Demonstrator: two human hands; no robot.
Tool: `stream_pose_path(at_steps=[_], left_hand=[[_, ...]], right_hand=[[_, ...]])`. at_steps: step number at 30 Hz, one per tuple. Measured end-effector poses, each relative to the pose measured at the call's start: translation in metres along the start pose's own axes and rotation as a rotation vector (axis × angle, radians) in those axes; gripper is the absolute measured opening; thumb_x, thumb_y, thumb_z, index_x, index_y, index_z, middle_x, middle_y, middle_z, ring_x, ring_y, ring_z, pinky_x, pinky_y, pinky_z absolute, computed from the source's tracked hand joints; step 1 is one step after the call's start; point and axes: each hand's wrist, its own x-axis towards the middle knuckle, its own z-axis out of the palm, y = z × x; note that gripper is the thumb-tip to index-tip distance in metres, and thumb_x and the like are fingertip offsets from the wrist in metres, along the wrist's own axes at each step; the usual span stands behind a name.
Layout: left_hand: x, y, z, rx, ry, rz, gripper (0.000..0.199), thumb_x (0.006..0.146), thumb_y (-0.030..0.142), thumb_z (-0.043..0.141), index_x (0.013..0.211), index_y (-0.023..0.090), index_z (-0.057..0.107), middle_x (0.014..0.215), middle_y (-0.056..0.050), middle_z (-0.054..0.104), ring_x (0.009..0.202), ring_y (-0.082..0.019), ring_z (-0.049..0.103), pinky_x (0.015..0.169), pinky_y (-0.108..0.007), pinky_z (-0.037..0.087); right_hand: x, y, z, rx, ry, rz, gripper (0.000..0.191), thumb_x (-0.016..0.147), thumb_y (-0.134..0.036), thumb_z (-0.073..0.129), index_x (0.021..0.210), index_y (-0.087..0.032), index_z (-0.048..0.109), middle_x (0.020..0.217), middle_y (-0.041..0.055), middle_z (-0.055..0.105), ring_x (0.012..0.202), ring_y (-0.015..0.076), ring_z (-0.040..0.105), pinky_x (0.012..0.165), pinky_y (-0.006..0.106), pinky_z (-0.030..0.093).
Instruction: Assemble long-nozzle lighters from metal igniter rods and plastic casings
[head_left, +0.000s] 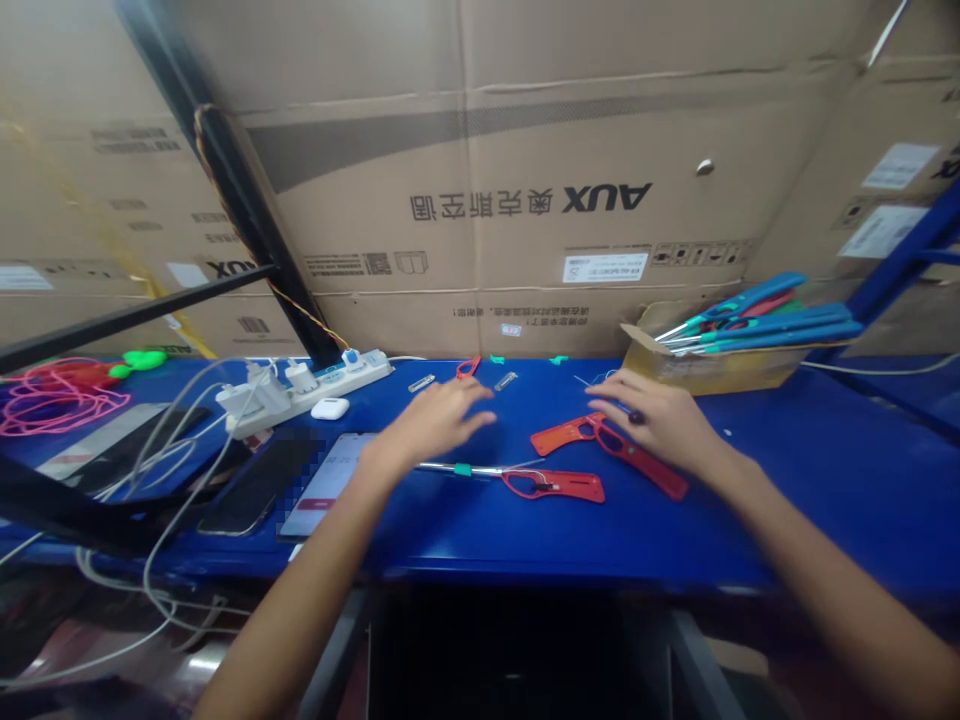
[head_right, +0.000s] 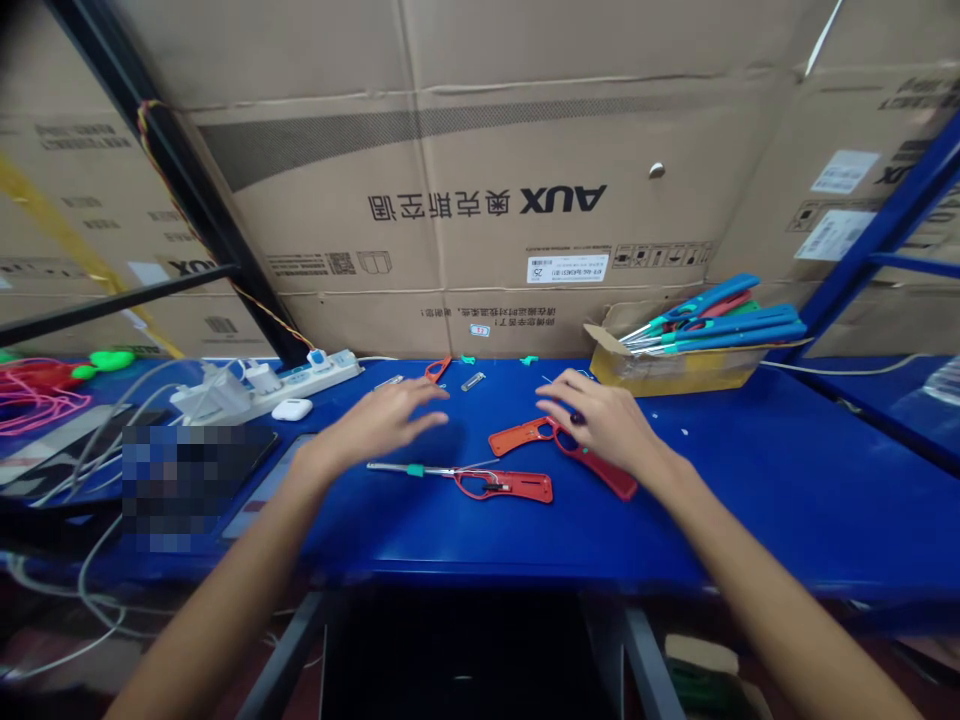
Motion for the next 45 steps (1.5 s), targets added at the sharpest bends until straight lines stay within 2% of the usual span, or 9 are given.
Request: stream_pose_path(at_steps=[4, 8, 14, 18, 22, 27, 33, 38, 45], left_hand=[[0.047, -0.025, -0.001, 0.093, 0.034, -0.220, 0.026, 0.100, 0.026, 0.052, 0.118, 0.017, 0.069, 0.120, -0.013, 0.069, 0.112, -0.030, 0.067, 0.091, -0.037, 0.051], [0.062, -0.038, 0.016, 0.155, 0.107, -0.373, 0.031, 0.099, 0.019, 0.045, 0.120, 0.013, 0.066, 0.126, -0.017, 0.065, 0.121, -0.033, 0.061, 0.095, -0.042, 0.050], [0.046, -0.075, 0.026, 0.163, 0.077, -0.525, 0.031, 0.097, 0.017, 0.045, 0.118, 0.015, 0.068, 0.124, -0.017, 0.067, 0.118, -0.032, 0.062, 0.094, -0.042, 0.051], [0.043, -0.092, 0.036, 0.149, 0.026, -0.569, 0.028, 0.098, 0.029, 0.052, 0.116, 0.014, 0.069, 0.121, -0.018, 0.069, 0.116, -0.033, 0.063, 0.093, -0.045, 0.052], [0.046, -0.089, 0.045, 0.156, 0.049, -0.536, 0.031, 0.099, 0.032, 0.050, 0.117, 0.014, 0.067, 0.124, -0.020, 0.066, 0.121, -0.035, 0.058, 0.096, -0.048, 0.049], [0.058, -0.062, 0.056, 0.173, 0.097, -0.378, 0.029, 0.102, 0.027, 0.046, 0.122, 0.014, 0.063, 0.129, -0.020, 0.061, 0.124, -0.034, 0.055, 0.098, -0.048, 0.047], [0.110, -0.028, 0.067, 0.164, 0.089, -0.084, 0.037, 0.098, 0.035, 0.063, 0.129, 0.016, 0.059, 0.131, -0.011, 0.060, 0.113, -0.026, 0.062, 0.095, -0.048, 0.054], [0.138, -0.033, 0.067, 0.147, 0.063, -0.038, 0.035, 0.098, 0.035, 0.063, 0.128, 0.016, 0.059, 0.128, -0.011, 0.061, 0.109, -0.024, 0.064, 0.091, -0.045, 0.056], [0.126, -0.034, 0.061, 0.062, 0.052, -0.019, 0.035, 0.098, 0.035, 0.064, 0.127, 0.015, 0.060, 0.128, -0.011, 0.061, 0.110, -0.025, 0.064, 0.093, -0.046, 0.056]], right_hand=[[0.040, 0.039, -0.002, 0.002, 0.055, 0.007, 0.031, 0.103, -0.040, 0.048, 0.106, -0.022, 0.072, 0.097, 0.0068, 0.074, 0.084, 0.0210, 0.068, 0.073, 0.032, 0.051], [0.042, 0.062, 0.011, 0.025, 0.082, 0.146, 0.040, 0.103, -0.042, 0.040, 0.105, -0.020, 0.073, 0.099, 0.0103, 0.075, 0.089, 0.0248, 0.069, 0.078, 0.036, 0.050], [0.013, 0.078, 0.022, 0.085, -0.210, 0.241, 0.046, 0.098, -0.052, 0.045, 0.081, -0.022, 0.076, 0.075, 0.0062, 0.076, 0.070, 0.0237, 0.069, 0.062, 0.032, 0.047], [0.010, 0.085, 0.016, 0.143, -0.360, 0.305, 0.051, 0.097, -0.056, 0.045, 0.075, -0.021, 0.074, 0.072, 0.0062, 0.074, 0.065, 0.0213, 0.067, 0.062, 0.031, 0.046], [0.007, 0.096, 0.009, 0.162, -0.413, 0.353, 0.053, 0.096, -0.060, 0.045, 0.071, -0.021, 0.071, 0.069, 0.0065, 0.072, 0.063, 0.0206, 0.065, 0.063, 0.033, 0.047], [0.000, 0.107, 0.010, 0.181, -0.460, 0.379, 0.048, 0.094, -0.056, 0.047, 0.077, -0.019, 0.074, 0.073, 0.0073, 0.074, 0.065, 0.0215, 0.067, 0.065, 0.034, 0.050], [0.003, 0.102, 0.022, 0.192, -0.444, 0.341, 0.043, 0.094, -0.049, 0.047, 0.102, -0.019, 0.077, 0.106, 0.0108, 0.077, 0.098, 0.0279, 0.072, 0.084, 0.038, 0.054], [0.004, 0.093, 0.022, 0.191, -0.464, 0.285, 0.040, 0.096, -0.045, 0.047, 0.099, -0.019, 0.078, 0.100, 0.0100, 0.079, 0.090, 0.0267, 0.073, 0.079, 0.036, 0.056], [0.012, 0.078, 0.015, 0.156, -0.421, 0.233, 0.039, 0.098, -0.044, 0.046, 0.103, -0.021, 0.077, 0.107, 0.0092, 0.078, 0.097, 0.0281, 0.073, 0.084, 0.039, 0.055]])
